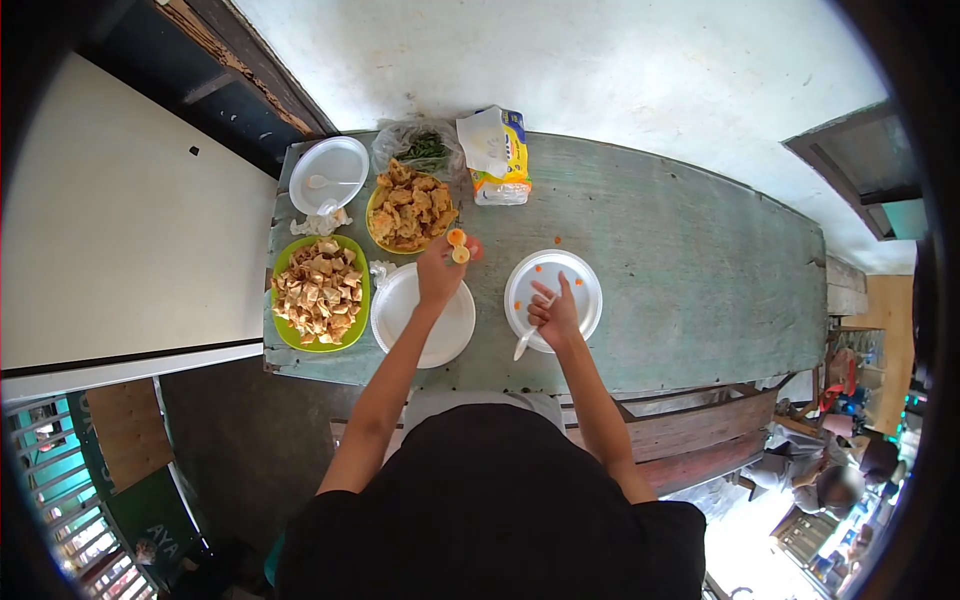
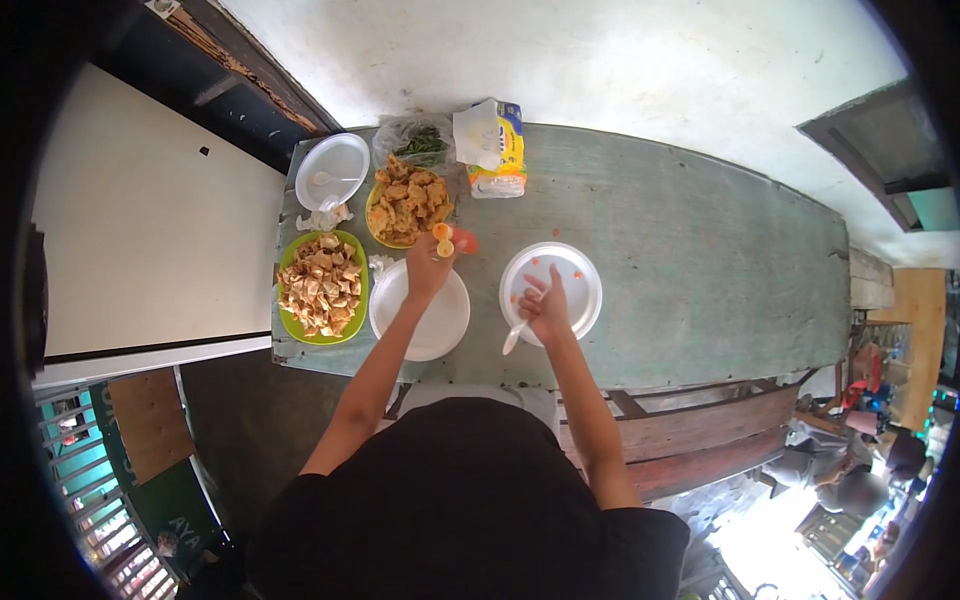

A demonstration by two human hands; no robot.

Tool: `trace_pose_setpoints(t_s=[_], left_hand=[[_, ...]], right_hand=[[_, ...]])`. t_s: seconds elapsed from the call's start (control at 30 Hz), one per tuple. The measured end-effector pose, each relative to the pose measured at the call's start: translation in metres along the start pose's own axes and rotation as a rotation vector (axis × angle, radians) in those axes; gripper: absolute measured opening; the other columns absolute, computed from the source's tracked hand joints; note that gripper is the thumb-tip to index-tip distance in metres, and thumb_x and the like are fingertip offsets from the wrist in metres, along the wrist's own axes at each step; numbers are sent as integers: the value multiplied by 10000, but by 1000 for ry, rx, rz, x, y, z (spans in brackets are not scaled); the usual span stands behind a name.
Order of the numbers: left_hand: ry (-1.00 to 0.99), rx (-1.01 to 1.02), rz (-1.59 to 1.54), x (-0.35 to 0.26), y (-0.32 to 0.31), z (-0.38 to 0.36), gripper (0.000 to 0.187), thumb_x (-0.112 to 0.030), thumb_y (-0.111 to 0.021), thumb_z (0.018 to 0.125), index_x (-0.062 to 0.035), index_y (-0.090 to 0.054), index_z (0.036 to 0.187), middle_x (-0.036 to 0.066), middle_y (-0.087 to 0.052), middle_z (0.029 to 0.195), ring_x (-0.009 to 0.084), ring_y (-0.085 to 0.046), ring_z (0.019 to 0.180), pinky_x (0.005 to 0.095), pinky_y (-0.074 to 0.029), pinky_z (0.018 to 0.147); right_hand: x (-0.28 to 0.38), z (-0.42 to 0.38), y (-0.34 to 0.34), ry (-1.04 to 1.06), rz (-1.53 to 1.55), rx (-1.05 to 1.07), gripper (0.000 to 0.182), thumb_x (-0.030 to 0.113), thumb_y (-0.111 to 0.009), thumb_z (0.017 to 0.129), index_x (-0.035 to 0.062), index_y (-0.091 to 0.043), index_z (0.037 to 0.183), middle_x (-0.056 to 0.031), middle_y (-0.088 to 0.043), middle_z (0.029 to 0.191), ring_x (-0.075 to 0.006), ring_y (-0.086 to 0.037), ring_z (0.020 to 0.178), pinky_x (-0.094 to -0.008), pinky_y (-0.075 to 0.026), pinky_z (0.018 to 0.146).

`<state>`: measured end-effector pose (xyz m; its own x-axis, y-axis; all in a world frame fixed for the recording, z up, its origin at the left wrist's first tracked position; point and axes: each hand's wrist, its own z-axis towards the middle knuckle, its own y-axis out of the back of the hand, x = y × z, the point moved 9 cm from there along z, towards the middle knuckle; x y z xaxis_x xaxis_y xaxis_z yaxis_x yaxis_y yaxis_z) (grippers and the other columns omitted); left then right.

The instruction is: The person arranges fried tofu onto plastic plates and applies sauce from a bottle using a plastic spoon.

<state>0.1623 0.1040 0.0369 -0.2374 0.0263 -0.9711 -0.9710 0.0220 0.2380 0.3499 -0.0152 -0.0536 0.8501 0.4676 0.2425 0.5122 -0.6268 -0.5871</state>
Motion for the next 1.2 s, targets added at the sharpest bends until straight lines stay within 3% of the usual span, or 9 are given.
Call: trace_pose_setpoints(t_s=[0.17,0.3,0.6,0.67,0.77,0.87,0.97,1.03,1.2], left_hand=[[-57,-33,335,27,14,15,219,-122,-691,683,-26,-613,863,87,-598,767,249,-583,740,343,-444,675],[-80,6,379,12,12,13,240,-124,-696,675,-21,-598,870,83,-572,732,259,-569,733,351,-436,660],[-4,44,216,18,18,5,320,-114,-692,676,-38,-585,968,102,-594,890,256,-567,890,336,-445,788],[-146,-1,355,15,24,3,309,-66,-652,685,-56,-587,987,103,-600,933,277,-548,941,361,-431,833],[-90,13,720,23,59,7,310,-32,-617,682,-76,-605,988,94,-601,995,284,-530,979,383,-420,843],[-64,0,874,52,106,20,311,-43,-607,682,-114,-630,984,66,-605,1019,254,-536,974,421,-397,855],[-64,190,1173,77,123,27,292,-93,-629,691,-177,-652,970,26,-619,991,209,-533,989,468,-354,879],[-115,526,1283,94,111,23,270,-139,-635,708,-230,-658,961,-8,-629,952,184,-530,986,510,-293,922],[-190,524,1368,98,106,23,172,-199,-650,708,-218,-657,879,-16,-628,836,178,-533,946,518,-262,950]], right_hand=[[46,-9,57,229,-4,-164,427,408,-584,823,21,-509,987,42,-269,528,-65,-245,418,-220,-214,394],[59,-19,76,322,-2,-191,338,308,-593,834,2,-518,955,44,-278,512,-65,-255,413,-223,-238,400],[46,-14,74,287,2,-150,305,276,-581,839,-2,-517,948,43,-294,531,-66,-279,428,-221,-252,414],[46,-13,69,274,-7,-120,309,268,-578,839,-7,-512,964,40,-300,550,-67,-290,440,-219,-256,422],[50,-17,67,289,-4,-149,289,277,-581,840,6,-525,926,47,-285,513,-66,-272,417,-223,-249,403],[56,-24,76,320,4,-178,284,276,-584,838,8,-530,919,48,-286,512,-66,-272,415,-225,-248,403],[58,-23,86,331,-6,-178,278,273,-585,836,10,-533,913,48,-287,510,-66,-273,412,-228,-249,402],[57,-22,90,316,14,-213,273,267,-586,834,12,-532,916,48,-288,510,-67,-273,411,-228,-248,401],[54,-24,78,333,6,-190,270,262,-589,831,13,-528,915,48,-294,512,-66,-281,413,-222,-252,403]])
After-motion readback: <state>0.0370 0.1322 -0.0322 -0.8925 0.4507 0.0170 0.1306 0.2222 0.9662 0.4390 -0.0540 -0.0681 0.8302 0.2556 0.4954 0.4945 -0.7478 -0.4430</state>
